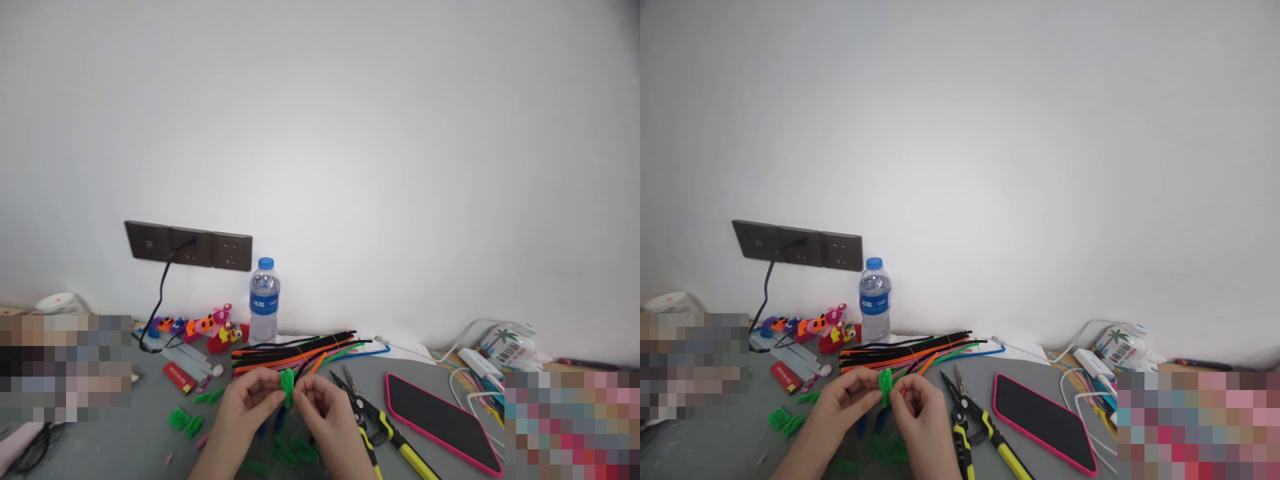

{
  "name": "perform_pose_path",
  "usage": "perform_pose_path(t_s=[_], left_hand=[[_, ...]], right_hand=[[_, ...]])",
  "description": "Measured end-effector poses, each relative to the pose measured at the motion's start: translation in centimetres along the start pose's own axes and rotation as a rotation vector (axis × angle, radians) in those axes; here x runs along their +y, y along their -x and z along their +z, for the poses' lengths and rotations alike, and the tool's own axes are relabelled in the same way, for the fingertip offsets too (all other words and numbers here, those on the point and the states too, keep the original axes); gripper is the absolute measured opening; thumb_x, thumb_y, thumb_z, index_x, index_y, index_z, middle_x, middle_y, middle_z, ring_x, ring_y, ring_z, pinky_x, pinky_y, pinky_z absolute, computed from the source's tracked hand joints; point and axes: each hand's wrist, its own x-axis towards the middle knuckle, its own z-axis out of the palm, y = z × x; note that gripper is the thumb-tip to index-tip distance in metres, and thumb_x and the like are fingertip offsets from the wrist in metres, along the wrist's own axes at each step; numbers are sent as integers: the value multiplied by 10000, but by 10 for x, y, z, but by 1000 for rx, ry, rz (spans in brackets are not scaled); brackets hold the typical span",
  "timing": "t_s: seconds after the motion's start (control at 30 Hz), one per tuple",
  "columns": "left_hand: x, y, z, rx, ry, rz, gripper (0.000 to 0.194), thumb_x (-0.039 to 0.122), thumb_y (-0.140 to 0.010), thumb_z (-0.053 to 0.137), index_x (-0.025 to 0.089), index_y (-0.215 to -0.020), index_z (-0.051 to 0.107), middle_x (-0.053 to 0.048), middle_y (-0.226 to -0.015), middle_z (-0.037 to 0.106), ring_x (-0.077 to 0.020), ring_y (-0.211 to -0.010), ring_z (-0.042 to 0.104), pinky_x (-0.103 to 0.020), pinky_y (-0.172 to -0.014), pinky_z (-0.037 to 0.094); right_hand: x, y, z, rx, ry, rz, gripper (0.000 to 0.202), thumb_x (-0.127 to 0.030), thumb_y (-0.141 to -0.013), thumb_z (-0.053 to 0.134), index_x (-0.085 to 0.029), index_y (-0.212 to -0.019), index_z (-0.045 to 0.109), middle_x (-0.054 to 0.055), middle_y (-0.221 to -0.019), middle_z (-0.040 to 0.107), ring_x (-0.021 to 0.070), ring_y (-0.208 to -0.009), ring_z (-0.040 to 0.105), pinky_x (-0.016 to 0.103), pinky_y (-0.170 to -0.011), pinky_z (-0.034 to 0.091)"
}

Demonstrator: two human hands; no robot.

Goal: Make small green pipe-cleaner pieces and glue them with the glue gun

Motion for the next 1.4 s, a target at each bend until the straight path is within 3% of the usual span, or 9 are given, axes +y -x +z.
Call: perform_pose_path(t_s=[0.7,1.4], left_hand=[[2,1,-1,-25,-18,-7,179,311,-654,795,170,-738,723,-49,-744,739,-207,-751,669,-257,-707,519],[2,1,-2,-14,-11,-18,192,309,-631,815,176,-713,703,-24,-685,724,-184,-688,658,-241,-658,511]], right_hand=[[6,-3,-2,-21,48,-6,307,-429,-706,662,-143,-672,557,-64,-547,346,93,-514,271,232,-488,187],[-4,-1,-1,-21,12,74,384,-511,-634,703,-172,-632,522,-127,-409,224,49,-408,165,204,-421,109]])
